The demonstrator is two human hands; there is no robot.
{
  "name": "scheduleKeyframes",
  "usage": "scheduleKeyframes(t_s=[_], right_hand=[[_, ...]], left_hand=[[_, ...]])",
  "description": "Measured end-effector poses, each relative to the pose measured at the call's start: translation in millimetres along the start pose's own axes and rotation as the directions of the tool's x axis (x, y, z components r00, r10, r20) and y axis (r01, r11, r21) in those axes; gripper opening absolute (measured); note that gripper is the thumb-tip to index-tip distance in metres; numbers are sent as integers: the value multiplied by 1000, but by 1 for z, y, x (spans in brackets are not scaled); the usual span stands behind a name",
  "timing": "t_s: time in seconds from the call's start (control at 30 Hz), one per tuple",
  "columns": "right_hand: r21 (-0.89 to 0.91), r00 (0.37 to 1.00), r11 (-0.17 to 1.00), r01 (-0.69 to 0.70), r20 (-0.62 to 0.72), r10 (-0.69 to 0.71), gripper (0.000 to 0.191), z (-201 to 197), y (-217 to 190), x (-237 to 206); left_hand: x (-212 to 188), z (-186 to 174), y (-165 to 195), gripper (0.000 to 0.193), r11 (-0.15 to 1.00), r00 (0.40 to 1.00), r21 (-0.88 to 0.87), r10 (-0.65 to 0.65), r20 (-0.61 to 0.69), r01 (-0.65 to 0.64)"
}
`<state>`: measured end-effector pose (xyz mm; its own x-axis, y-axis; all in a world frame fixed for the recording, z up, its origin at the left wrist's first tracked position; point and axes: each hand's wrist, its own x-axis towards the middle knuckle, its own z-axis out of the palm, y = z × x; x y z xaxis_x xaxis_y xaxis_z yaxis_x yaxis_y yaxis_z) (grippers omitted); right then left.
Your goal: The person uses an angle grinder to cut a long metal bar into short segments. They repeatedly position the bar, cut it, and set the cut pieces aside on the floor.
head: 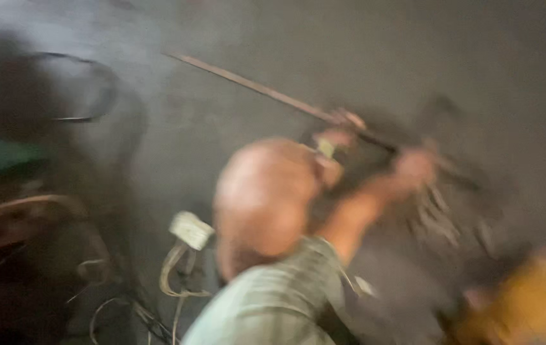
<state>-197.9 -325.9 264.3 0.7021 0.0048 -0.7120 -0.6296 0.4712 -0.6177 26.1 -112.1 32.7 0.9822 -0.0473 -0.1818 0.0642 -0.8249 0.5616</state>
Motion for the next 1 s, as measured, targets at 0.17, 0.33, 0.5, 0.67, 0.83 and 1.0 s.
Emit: scheduleKeyframes(t_s=[0.17, 0.33, 0.5, 0.67, 0.83, 1.0], right_hand=[[33, 995, 998, 55, -80, -53, 67, -26, -4, 11], [-50, 990, 995, 81, -107, -86, 60, -22, -5, 57], [-284, 985, 957, 50, -146, -95, 69, -44, 16, 99], [-562, 982, 820, 103, -71, -173, 78, -60, 34, 135], [-644, 968, 735, 214, 39, -248, 66, -75, 51, 157], [-565, 987, 825, -7, -138, -86, 69, -80, 42, 163]], left_hand=[[0, 60, 10, 33, 948, 937, -315, -156, -312, 53], [-67, 93, 60, 28, 549, 883, -759, -463, 74, 351], [-113, 84, 112, 48, -306, 692, -640, 99, 715, 705], [-104, 71, 126, 41, -135, 783, -772, 155, 602, 620], [-95, 80, 120, 40, -149, 729, -719, 17, 685, 679], [-90, 87, 125, 40, -75, 766, -764, -3, 643, 641]])
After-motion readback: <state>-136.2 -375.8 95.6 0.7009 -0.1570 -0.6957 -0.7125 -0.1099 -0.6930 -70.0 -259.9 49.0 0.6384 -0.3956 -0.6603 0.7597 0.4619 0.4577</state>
